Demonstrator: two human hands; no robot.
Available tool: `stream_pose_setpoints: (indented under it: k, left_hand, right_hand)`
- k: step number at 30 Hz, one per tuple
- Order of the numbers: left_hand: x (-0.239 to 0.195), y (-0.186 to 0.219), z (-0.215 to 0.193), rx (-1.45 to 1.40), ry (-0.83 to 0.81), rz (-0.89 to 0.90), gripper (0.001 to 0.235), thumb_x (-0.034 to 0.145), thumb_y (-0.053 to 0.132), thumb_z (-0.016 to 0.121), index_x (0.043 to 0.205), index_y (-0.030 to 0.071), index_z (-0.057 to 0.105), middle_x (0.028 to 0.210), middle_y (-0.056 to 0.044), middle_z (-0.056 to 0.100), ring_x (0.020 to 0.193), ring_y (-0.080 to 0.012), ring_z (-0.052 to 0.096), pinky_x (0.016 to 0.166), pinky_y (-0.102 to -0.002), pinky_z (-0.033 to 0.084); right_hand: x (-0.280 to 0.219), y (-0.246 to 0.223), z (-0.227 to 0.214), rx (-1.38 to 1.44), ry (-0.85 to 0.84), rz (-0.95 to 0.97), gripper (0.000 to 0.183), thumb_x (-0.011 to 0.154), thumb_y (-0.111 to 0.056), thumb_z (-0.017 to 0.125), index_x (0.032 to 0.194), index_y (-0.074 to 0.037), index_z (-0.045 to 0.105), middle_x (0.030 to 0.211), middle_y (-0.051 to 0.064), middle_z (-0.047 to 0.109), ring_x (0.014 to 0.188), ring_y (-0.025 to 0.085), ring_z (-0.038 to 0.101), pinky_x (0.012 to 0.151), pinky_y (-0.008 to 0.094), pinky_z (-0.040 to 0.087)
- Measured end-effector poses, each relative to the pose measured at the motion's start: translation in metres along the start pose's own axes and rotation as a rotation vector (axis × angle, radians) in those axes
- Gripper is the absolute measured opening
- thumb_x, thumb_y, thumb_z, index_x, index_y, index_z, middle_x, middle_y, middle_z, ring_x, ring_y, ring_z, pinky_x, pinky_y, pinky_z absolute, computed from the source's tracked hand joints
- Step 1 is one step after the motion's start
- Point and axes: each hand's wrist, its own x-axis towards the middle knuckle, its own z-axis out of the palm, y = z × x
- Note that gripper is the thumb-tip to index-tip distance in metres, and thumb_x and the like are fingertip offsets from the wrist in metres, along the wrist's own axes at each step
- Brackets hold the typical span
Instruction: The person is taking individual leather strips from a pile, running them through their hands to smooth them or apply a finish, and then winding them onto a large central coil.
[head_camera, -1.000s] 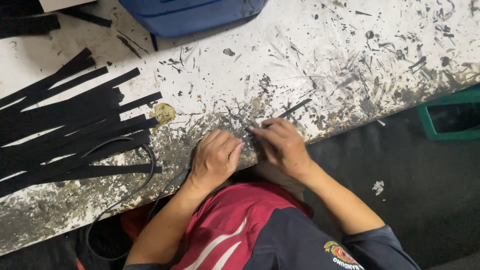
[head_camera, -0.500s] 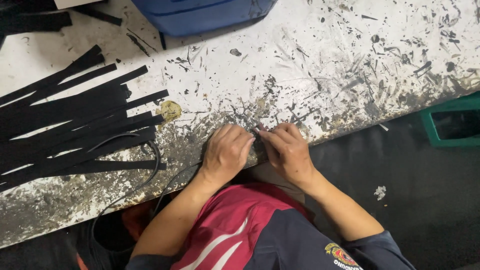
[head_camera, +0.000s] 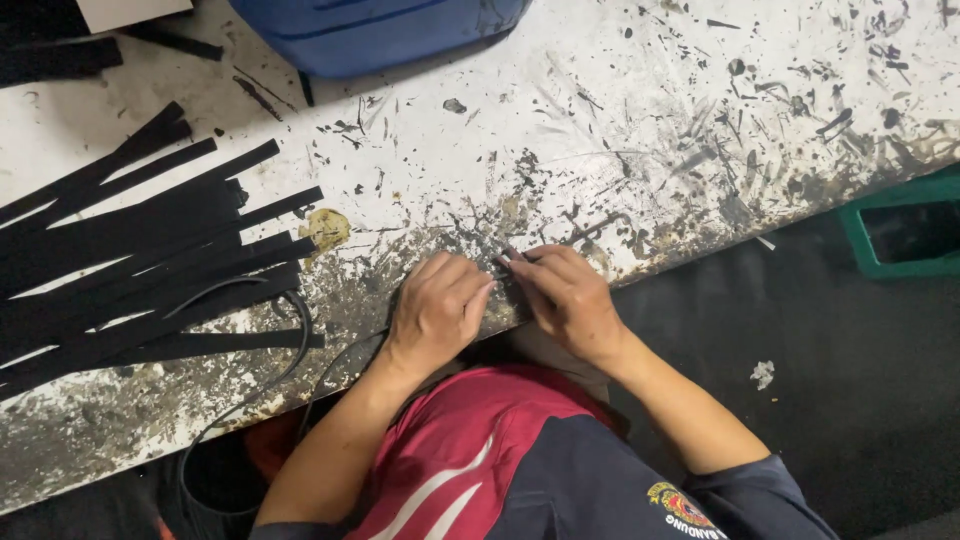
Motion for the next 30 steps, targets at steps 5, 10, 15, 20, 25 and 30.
stream_pose_setpoints:
  k: [5,10,15,20,25,30]
  left_hand:
    - [-0.007,-0.002,0.006,0.061,-0.007,0.009,0.011,0.097,0.017,0.067,0.091,0.01,0.074,0.08,-0.004,0.061,0.077,-0.0275,0.064,0.067,-0.038,0.051]
    - [0.022,0.03,0.0,0.24,-0.003,0.023,0.006,0.094,0.013,0.07,0.095,0.009,0.074,0.084,-0.005,0.061,0.079,-0.027,0.063,0.067,-0.038,0.048]
    - [0.014,0.023,0.007,0.027,0.053,-0.023,0.009,0.096,0.015,0.07,0.09,0.01,0.073,0.079,-0.004,0.06,0.074,-0.0278,0.063,0.066,-0.038,0.05]
    - [0.001,0.008,0.017,0.007,0.064,-0.032,0.011,0.097,0.018,0.069,0.089,0.012,0.074,0.08,-0.003,0.061,0.075,-0.028,0.064,0.067,-0.039,0.05]
    - [0.005,0.011,0.012,0.012,0.06,0.008,0.009,0.096,0.016,0.069,0.089,0.011,0.073,0.08,-0.004,0.061,0.075,-0.0283,0.064,0.067,-0.038,0.05]
    - [0.0,0.007,0.019,-0.001,0.062,0.008,0.008,0.095,0.015,0.07,0.09,0.011,0.073,0.08,-0.004,0.061,0.074,-0.0287,0.064,0.067,-0.039,0.051]
  right_hand:
    - [0.004,0.013,-0.023,-0.002,-0.008,0.036,0.018,0.091,0.0,0.071,0.106,-0.004,0.08,0.08,0.011,0.072,0.095,0.034,0.073,0.086,0.042,0.06]
    - [0.009,0.002,-0.016,-0.038,0.017,0.05,0.017,0.09,0.003,0.072,0.103,-0.003,0.08,0.078,0.012,0.072,0.092,0.034,0.074,0.082,0.041,0.06]
    - [-0.003,-0.002,-0.008,0.025,-0.011,0.043,0.014,0.09,-0.004,0.072,0.102,-0.007,0.079,0.083,0.008,0.074,0.092,0.031,0.074,0.083,0.039,0.06]
    - [0.003,0.022,-0.042,-0.052,0.012,0.068,0.018,0.092,-0.003,0.072,0.107,-0.005,0.08,0.084,0.011,0.073,0.095,0.033,0.072,0.086,0.041,0.059]
    - [0.0,0.006,-0.022,-0.148,-0.009,0.049,0.017,0.088,-0.004,0.073,0.101,-0.01,0.081,0.08,0.008,0.072,0.114,0.04,0.066,0.103,0.051,0.051]
    - [0.002,0.01,-0.037,-0.311,0.014,0.002,0.013,0.093,-0.011,0.074,0.103,-0.013,0.082,0.083,0.004,0.074,0.127,0.041,0.062,0.116,0.06,0.033]
